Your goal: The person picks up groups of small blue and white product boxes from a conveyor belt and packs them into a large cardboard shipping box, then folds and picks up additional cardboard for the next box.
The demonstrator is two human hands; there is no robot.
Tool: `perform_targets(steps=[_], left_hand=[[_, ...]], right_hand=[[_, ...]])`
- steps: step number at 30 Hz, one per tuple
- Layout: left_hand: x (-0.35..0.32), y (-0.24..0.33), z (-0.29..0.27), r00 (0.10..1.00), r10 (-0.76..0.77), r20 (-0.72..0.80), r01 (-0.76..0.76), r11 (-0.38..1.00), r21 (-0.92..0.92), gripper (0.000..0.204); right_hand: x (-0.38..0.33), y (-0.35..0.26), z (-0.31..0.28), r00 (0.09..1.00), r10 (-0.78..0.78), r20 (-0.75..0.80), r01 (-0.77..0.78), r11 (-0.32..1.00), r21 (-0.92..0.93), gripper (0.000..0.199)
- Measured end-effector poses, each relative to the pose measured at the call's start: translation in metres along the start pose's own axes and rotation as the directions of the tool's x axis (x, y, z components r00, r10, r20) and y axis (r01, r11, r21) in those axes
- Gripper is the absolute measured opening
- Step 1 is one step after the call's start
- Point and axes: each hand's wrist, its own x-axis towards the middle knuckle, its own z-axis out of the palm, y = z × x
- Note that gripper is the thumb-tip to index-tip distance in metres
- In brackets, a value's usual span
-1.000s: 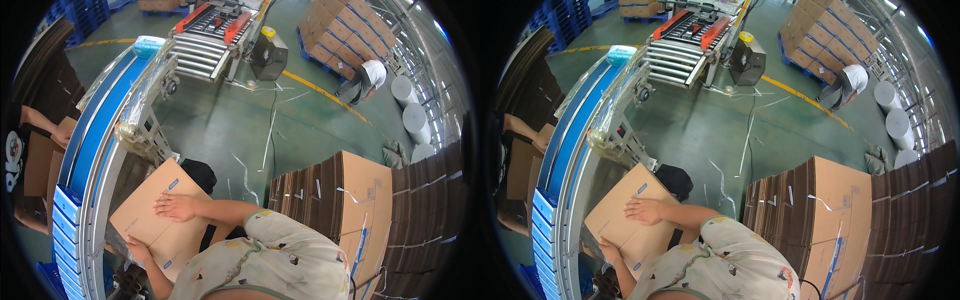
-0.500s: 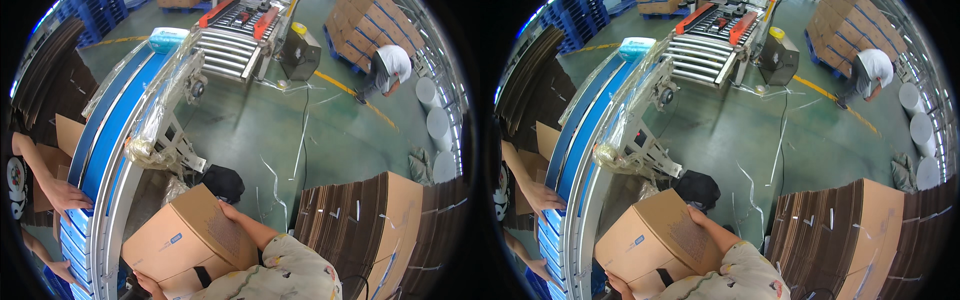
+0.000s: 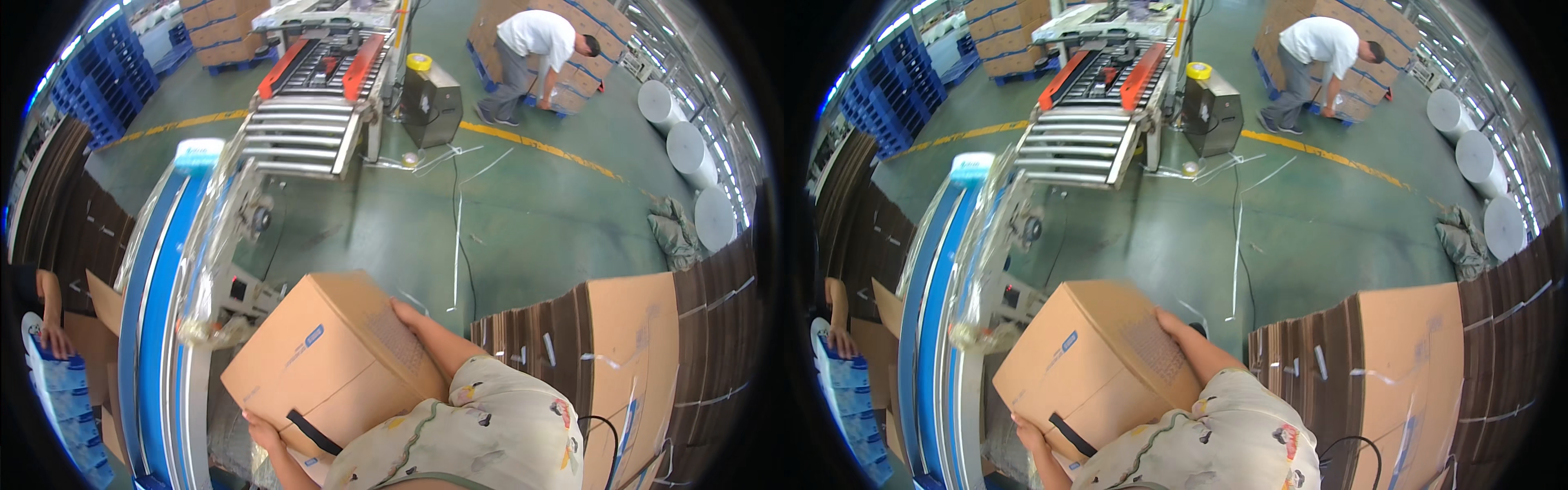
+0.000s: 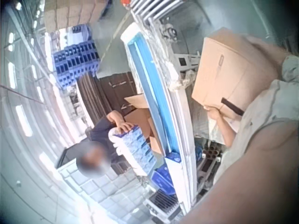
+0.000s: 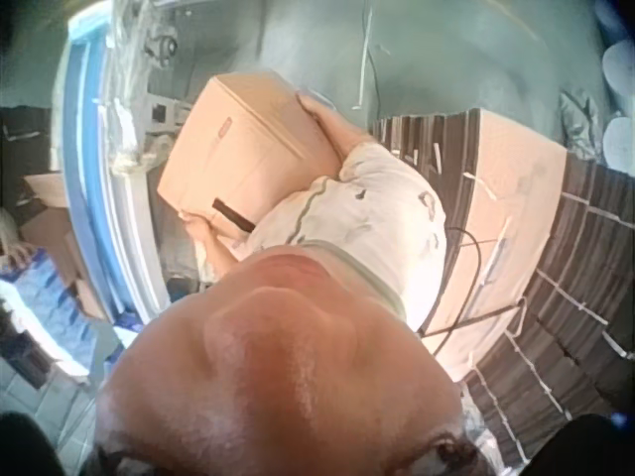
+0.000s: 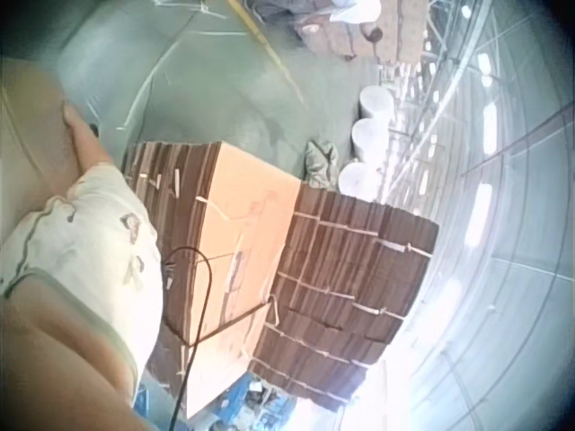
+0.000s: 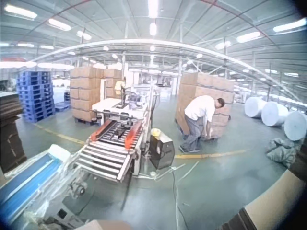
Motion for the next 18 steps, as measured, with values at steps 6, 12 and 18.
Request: perform_targets(steps=[6, 12, 18], left_hand=[[-0.055, 0.173, 0.133, 0.972, 0.188, 0.14, -0.152, 0.959, -0.238, 0.07], [-0.08, 0.326, 0.216, 0.929, 0.293, 0.227, -0.271, 0.955, -0.123, 0.067], [-0.053, 0.441, 0.291, 0.938, 0.311, 0.155, -0.306, 0.951, -0.051, 0.066]], right_hand=[[0.0, -0.149, -0.159, 0.985, -0.13, -0.109, 0.151, 0.964, 0.218, 0.055], [0.027, -0.256, -0.27, 0.936, -0.228, -0.269, 0.286, 0.937, 0.199, 0.056], [0.106, -0.372, -0.293, 0.973, -0.177, -0.146, 0.217, 0.916, 0.337, 0.055]])
